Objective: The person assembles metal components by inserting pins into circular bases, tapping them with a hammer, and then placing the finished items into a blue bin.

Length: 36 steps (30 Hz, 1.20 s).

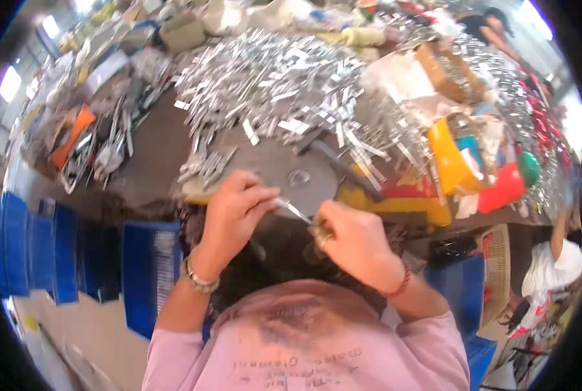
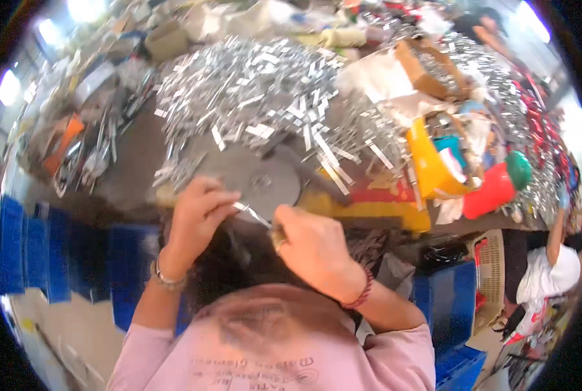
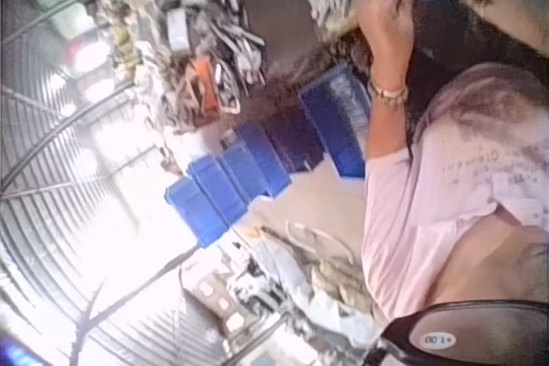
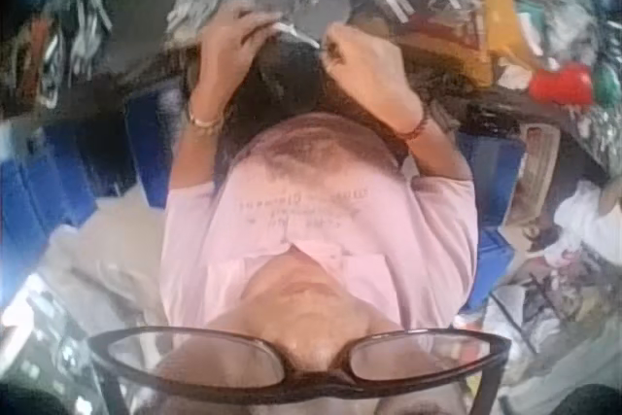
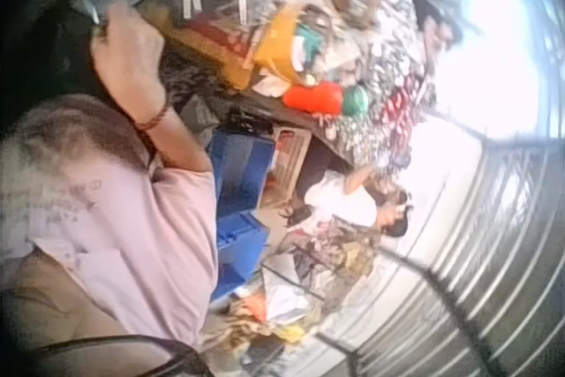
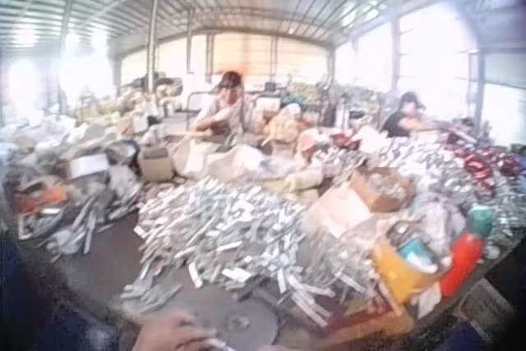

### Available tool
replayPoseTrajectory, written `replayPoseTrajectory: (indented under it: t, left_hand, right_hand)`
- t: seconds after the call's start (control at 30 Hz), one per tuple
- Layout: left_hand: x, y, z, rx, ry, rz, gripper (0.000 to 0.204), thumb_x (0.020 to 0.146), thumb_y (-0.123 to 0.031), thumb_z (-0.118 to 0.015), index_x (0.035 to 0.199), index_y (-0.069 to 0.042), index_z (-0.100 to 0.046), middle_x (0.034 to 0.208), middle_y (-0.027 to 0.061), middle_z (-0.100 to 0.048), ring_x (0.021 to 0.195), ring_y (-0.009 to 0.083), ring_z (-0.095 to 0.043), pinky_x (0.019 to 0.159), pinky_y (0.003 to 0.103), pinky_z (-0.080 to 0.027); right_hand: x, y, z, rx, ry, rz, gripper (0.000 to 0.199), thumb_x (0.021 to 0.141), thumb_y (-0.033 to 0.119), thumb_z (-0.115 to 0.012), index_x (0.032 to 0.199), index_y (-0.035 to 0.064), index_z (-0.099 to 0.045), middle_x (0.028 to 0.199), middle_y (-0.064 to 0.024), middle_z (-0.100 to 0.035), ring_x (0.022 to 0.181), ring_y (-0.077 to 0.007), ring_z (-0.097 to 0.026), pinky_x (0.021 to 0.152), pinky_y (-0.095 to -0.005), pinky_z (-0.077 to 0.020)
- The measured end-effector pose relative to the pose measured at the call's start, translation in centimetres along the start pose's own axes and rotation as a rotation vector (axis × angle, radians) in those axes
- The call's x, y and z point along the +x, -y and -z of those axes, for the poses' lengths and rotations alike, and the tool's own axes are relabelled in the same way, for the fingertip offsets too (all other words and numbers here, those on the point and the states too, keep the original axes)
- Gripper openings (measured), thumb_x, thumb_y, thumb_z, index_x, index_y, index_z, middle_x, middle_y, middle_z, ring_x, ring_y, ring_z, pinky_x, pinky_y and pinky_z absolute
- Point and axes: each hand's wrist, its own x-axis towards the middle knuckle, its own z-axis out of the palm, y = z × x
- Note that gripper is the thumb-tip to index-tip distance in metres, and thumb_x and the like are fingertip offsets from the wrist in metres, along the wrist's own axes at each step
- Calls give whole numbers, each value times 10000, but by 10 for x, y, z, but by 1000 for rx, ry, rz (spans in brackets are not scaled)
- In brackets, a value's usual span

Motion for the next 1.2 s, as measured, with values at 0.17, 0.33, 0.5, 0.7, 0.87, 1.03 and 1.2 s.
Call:
replayPoseTrajectory:
  t: [0.17, 0.33, 0.5, 0.7, 0.87, 1.03, 1.2]
  left_hand:
    - [-32, -10, -16, -161, -256, 181, 380, 971, -19, -776, 1345, -79, -742, 1005, 77, -733, 844, 152, -682, 684, 284, -528]
    - [-45, -21, -21, -695, -90, 713, 552, 1081, -80, -659, 1607, -97, -495, 1044, 15, -743, 786, 59, -626, 646, 227, -517]
    - [-40, -28, -21, -974, -113, 758, 630, 1046, -93, -703, 1616, -72, -434, 1006, 42, -725, 730, 66, -589, 615, 215, -478]
    - [-49, -30, 2, -857, -256, 787, 619, 916, -5, -793, 1459, -63, -503, 855, -6, -629, 654, 53, -524, 544, 205, -393]
    - [-78, 3, 55, -627, -490, 793, 511, 935, -11, -725, 1405, -40, -526, 813, -28, -620, 582, 8, -435, 500, 171, -306]
    - [-171, 61, 117, -468, -783, 860, 487, 981, -71, -725, 1429, -39, -538, 861, 12, -675, 603, 32, -464, 512, 200, -313]
    - [-269, 141, 144, -204, -977, 1107, 504, 929, -83, -781, 1384, -23, -574, 890, 38, -697, 633, 83, -532, 542, 244, -398]
  right_hand:
    - [3, 8, 0, 555, 374, -360, 208, 983, 127, -760, 1146, 20, -689, 735, -89, -674, 619, -209, -618, 609, -347, -508]
    - [3, 18, -14, 892, 509, -565, 187, 1037, 104, -715, 1189, 1, -679, 769, -2, -653, 657, -56, -566, 603, -258, -479]
    - [-9, 25, -26, 924, 429, -522, 178, 1038, 92, -705, 1198, 18, -677, 812, 7, -673, 703, -47, -579, 617, -244, -483]
    - [-6, 32, -34, 697, 372, -234, 351, 984, 101, -737, 1320, 44, -654, 893, -147, -750, 781, -248, -739, 742, -382, -584]
    - [16, 20, -34, 514, -124, 14, 219, 958, -46, -729, 1176, -26, -709, 1046, -103, -761, 771, -139, -713, 667, -279, -560]
    - [43, -9, -46, 117, -365, 290, 291, 902, 50, -746, 1187, 10, -706, 1178, -215, -696, 1122, -413, -672, 946, -490, -548]
    - [41, -43, -58, -34, -459, 331, 470, 1083, 297, -668, 1412, -39, -639, 1414, -224, -660, 1271, -416, -612, 1114, -526, -460]
